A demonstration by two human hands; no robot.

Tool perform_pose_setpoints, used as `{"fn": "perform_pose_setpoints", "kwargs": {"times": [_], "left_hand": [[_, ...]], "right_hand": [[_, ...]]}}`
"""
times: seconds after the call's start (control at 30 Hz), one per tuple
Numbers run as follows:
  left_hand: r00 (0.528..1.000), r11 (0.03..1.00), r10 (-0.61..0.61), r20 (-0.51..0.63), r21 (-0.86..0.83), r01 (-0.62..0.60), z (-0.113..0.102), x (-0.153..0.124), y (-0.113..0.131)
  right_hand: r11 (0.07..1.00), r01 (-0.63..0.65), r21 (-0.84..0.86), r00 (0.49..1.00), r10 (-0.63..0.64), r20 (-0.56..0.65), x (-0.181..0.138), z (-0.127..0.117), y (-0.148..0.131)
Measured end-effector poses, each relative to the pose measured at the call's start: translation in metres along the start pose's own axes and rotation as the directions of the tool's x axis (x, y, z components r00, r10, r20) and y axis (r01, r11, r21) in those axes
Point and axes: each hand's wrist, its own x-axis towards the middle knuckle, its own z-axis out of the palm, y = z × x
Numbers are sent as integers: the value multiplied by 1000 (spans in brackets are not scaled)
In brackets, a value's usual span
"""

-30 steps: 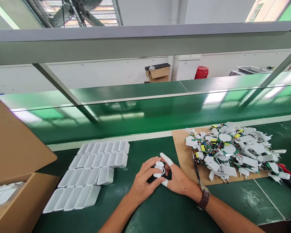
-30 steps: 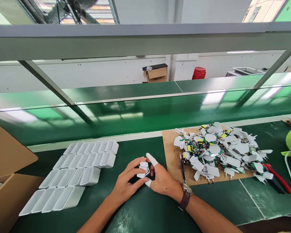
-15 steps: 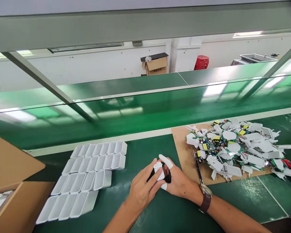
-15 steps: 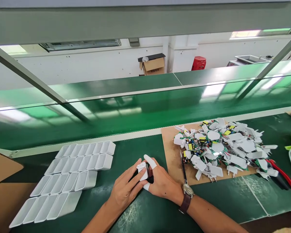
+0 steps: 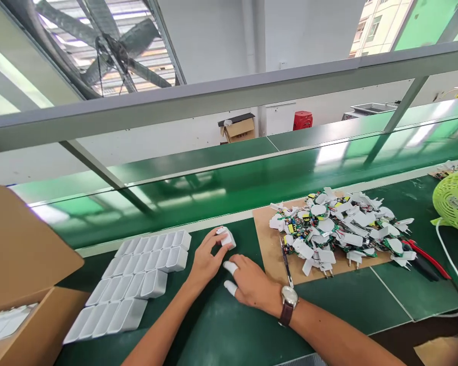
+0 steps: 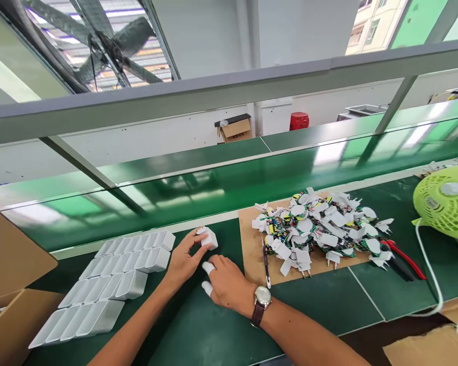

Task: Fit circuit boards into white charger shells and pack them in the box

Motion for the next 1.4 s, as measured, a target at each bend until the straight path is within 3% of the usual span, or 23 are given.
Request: {"fn": "perform_pose_setpoints", "kwargs": {"times": [0.07, 0.17, 0.4, 0.53, 0.6, 0.7, 0.83, 0.9, 0.97, 1.07, 1.13, 1.23, 1.4], "left_hand": [[995, 998, -32, 100, -45, 36, 10, 21, 2], [980, 998, -28, 199, -50, 39, 26, 45, 4], [971, 999, -50, 235, -9, 54, 40, 57, 2], [976, 999, 31, 216, 20, -36, 36, 51, 13], [984, 991, 99, 147, 77, -111, 19, 50, 23], [982, 968, 165, -94, 204, -143, -34, 50, 36], [874, 912, 228, -429, 409, -37, -125, 34, 41], [860, 838, 287, -422, 546, -12, -156, 15, 34], [906, 743, 328, -269, 665, -71, -169, -8, 20], [952, 638, 306, -13, 745, -195, -158, -39, -10], [955, 625, 291, 55, 745, -233, -140, -49, -27], [943, 701, 314, 107, 644, -307, -112, -49, -35], [907, 840, 339, 249, 354, -411, -71, -29, -11]], "right_hand": [[977, 131, -169, 990, -120, 75, -1, 4, -3], [939, 223, -261, 974, -202, 106, -2, 10, -4], [949, 230, -214, 973, -229, 29, -5, 12, 0], [950, 230, -212, 973, -224, 53, -4, 14, 5], [951, 226, -210, 974, -215, 75, -2, 14, 6], [955, 213, -208, 974, -190, 123, 1, 10, 6], [961, 198, -193, 969, -162, 189, 2, 2, 4], [961, 206, -185, 961, -163, 223, 2, -1, 5], [963, 203, -179, 961, -161, 225, 1, -3, 5], [967, 184, -174, 972, -152, 182, -1, -6, 4], [967, 173, -185, 976, -143, 166, -2, -5, 3], [962, 170, -214, 978, -139, 154, -1, -3, 1], [936, 231, -264, 958, -172, 228, 4, -22, 1]]}}
